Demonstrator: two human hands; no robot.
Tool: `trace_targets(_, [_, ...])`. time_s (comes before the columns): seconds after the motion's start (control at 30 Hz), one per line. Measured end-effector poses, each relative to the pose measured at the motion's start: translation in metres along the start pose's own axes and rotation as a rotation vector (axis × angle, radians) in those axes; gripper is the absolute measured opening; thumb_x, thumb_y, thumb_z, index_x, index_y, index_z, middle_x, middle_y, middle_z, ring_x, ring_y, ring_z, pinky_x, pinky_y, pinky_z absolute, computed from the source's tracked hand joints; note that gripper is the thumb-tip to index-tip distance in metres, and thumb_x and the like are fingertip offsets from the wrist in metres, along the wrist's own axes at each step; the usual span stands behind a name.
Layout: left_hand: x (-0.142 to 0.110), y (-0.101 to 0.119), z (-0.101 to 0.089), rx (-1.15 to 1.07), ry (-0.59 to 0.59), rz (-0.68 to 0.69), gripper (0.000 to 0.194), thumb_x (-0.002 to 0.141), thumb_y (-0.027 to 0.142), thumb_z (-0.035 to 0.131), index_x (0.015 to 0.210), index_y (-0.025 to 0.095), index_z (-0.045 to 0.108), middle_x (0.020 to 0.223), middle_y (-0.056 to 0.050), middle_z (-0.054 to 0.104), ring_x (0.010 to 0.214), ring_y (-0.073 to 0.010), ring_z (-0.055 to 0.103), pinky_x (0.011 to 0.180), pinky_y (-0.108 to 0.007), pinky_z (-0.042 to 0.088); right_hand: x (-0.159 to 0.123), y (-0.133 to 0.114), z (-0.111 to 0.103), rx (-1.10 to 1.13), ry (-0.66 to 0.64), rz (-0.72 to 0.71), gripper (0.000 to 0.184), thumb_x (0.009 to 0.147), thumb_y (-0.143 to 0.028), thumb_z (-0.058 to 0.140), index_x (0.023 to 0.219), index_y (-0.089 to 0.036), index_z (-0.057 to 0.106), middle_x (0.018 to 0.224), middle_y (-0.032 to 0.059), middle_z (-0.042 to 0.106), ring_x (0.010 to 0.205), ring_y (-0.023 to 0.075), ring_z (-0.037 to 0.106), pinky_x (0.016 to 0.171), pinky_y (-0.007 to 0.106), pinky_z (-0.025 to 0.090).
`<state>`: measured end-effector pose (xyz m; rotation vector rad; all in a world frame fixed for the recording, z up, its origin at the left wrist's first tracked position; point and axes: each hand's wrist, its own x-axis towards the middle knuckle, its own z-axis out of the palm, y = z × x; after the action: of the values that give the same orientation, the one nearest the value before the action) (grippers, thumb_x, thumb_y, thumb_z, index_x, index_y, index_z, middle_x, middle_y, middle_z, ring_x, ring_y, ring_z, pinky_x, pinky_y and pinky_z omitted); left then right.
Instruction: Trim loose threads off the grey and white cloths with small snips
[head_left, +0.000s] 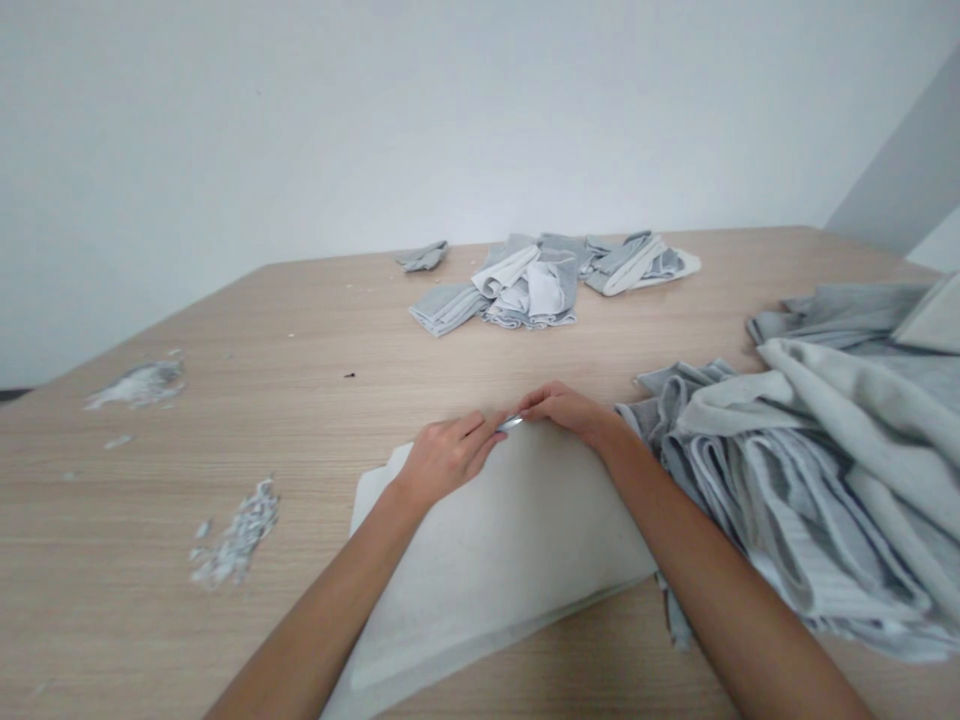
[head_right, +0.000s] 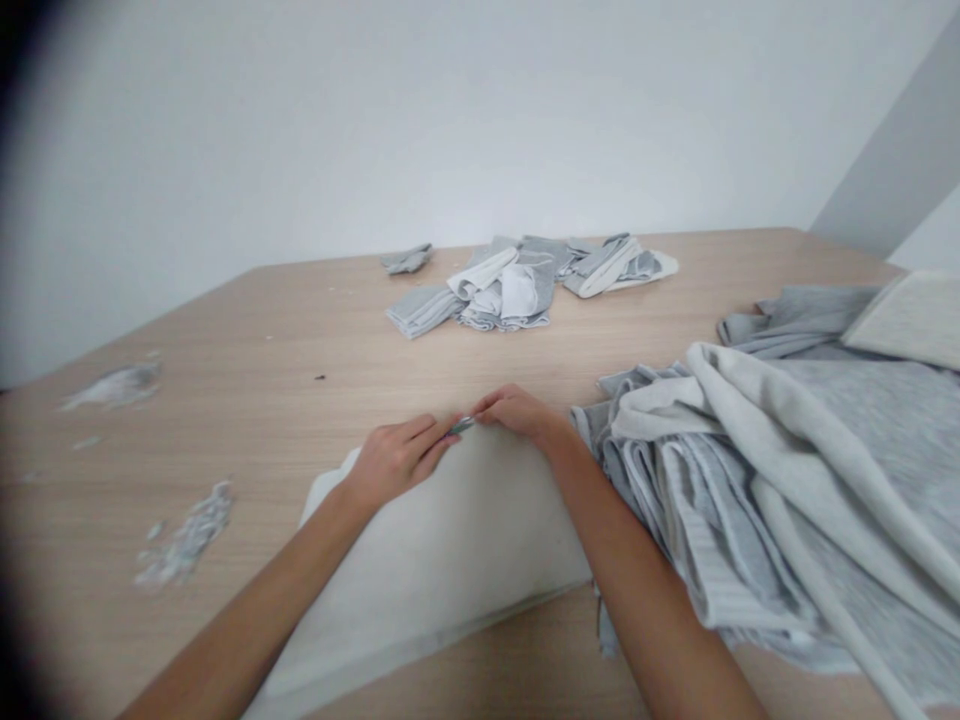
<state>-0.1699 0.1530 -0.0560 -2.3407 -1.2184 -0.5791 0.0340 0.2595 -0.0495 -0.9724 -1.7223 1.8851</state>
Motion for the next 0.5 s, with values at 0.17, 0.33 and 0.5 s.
trace_targets(0.17, [0.0012,0.0010,-0.0012,0.013,0.024,-0.003,0.030,0.098,0.032,0.053,0.122,0.017,0.063,0.078,-0.002,0.068,0.062,-0.0149,0.064,0.055,-0.026,0.047,0.0034,0.0029,-0.0021,-0.016,-0.027,-0.012,0.012,0.057,-0.024,0.070,0.065,-0.016,0.074,0.065,-0.0003,0.068,0.066,0.0139,0.052,0.071,0.027,0.039])
trace_targets(0.33, [0.0001,-0.0001,-0.0002,0.015,0.012,-0.009,0.033,0.097,0.033,0.055,0.126,0.018,0.061,0.079,-0.002,0.068,0.063,-0.0150,0.064,0.056,-0.027,0.047,0.0053,0.0046,-0.0027,-0.037,-0.005,-0.011,0.013,0.057,-0.023,0.069,0.066,-0.015,0.075,0.064,-0.0008,0.067,0.066,0.0134,0.051,0.072,0.028,0.037])
trace_targets(0.5, [-0.0007,-0.0003,0.0005,0.002,0.024,-0.002,0.032,0.097,0.032,0.056,0.125,0.017,0.062,0.079,-0.002,0.068,0.064,-0.0148,0.065,0.057,-0.026,0.048,0.0046,0.0039,-0.0024,-0.031,-0.008,-0.019,0.014,0.058,-0.021,0.068,0.067,-0.015,0.075,0.065,-0.0009,0.067,0.066,0.0133,0.052,0.073,0.028,0.037])
